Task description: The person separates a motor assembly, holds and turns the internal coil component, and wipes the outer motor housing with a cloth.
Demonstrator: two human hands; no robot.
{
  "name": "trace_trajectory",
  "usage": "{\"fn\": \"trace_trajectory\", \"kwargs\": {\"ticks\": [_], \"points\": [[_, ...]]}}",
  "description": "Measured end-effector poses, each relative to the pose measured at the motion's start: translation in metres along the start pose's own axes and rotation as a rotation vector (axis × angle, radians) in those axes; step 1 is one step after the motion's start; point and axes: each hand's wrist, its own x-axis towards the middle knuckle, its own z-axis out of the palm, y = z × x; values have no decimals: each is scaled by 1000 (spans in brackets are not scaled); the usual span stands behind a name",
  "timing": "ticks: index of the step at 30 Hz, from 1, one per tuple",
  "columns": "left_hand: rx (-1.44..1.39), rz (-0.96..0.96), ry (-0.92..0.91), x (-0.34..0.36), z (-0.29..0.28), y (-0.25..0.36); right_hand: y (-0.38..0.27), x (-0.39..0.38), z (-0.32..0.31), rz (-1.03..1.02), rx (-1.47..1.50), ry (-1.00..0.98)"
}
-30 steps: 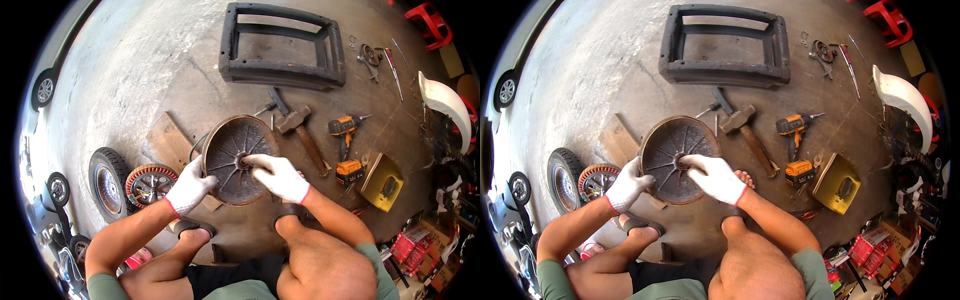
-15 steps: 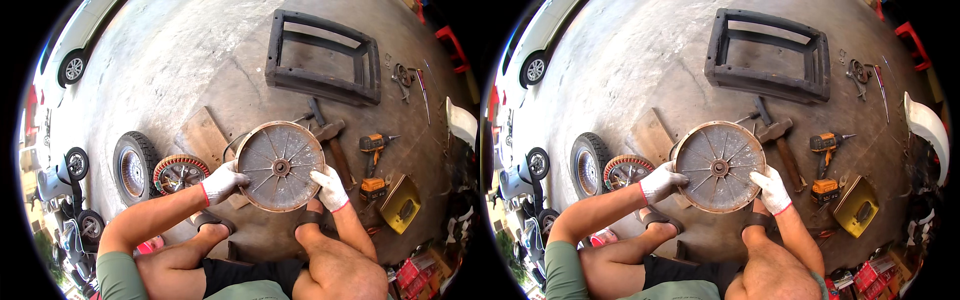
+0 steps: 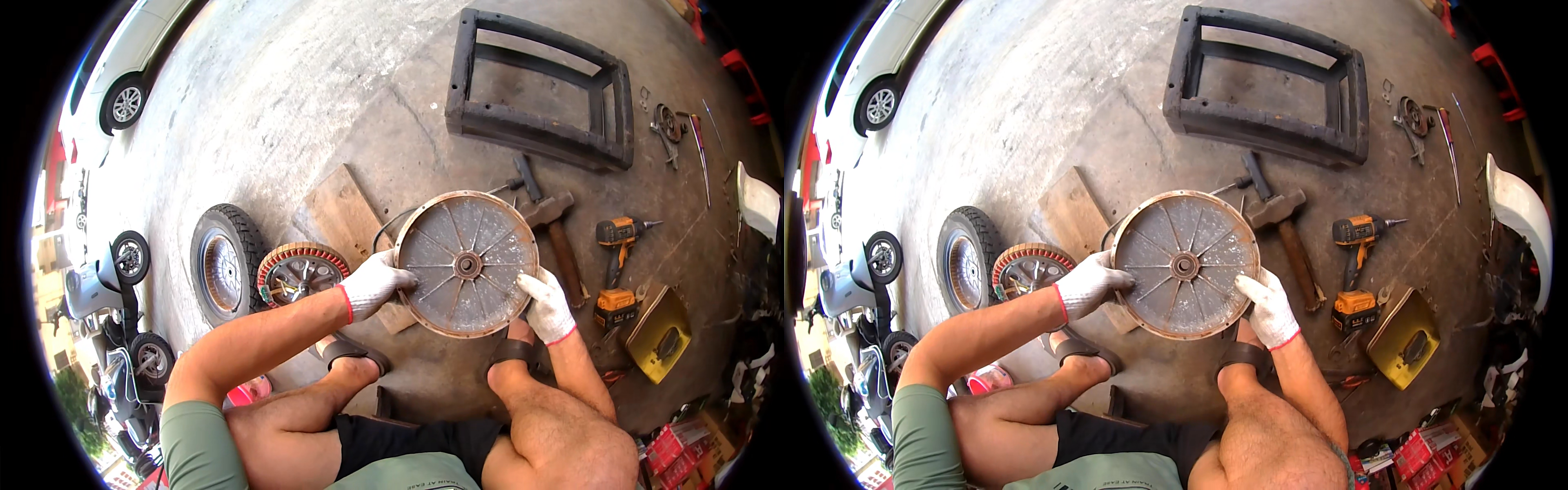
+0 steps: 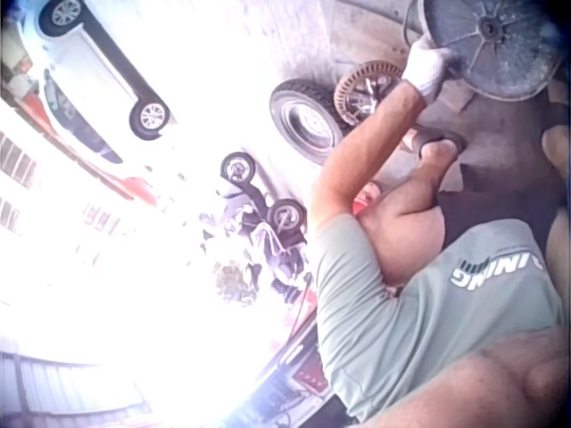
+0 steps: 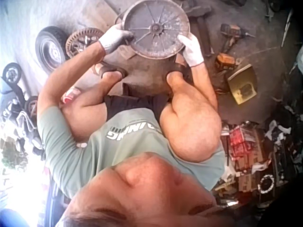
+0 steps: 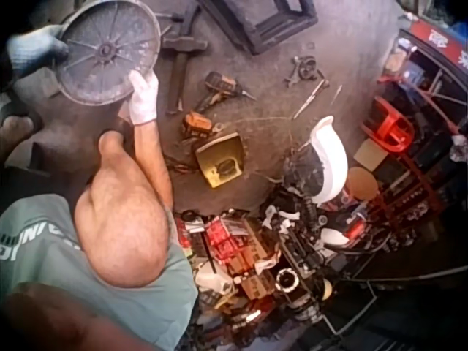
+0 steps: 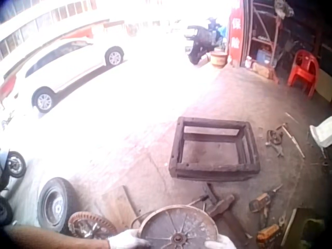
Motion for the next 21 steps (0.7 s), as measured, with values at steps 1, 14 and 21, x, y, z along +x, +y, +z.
{"fn": "trace_trajectory", "kwargs": {"ticks": [1,14,21], "points": [[3,-5,3,1,0,-1,-1,0,1,14,34,14],[35,4,6,1,-2,-1,0,0,0,44,118,17],[33,22,6,3,-3,-3,0,-2,1,39,118,13]]}}
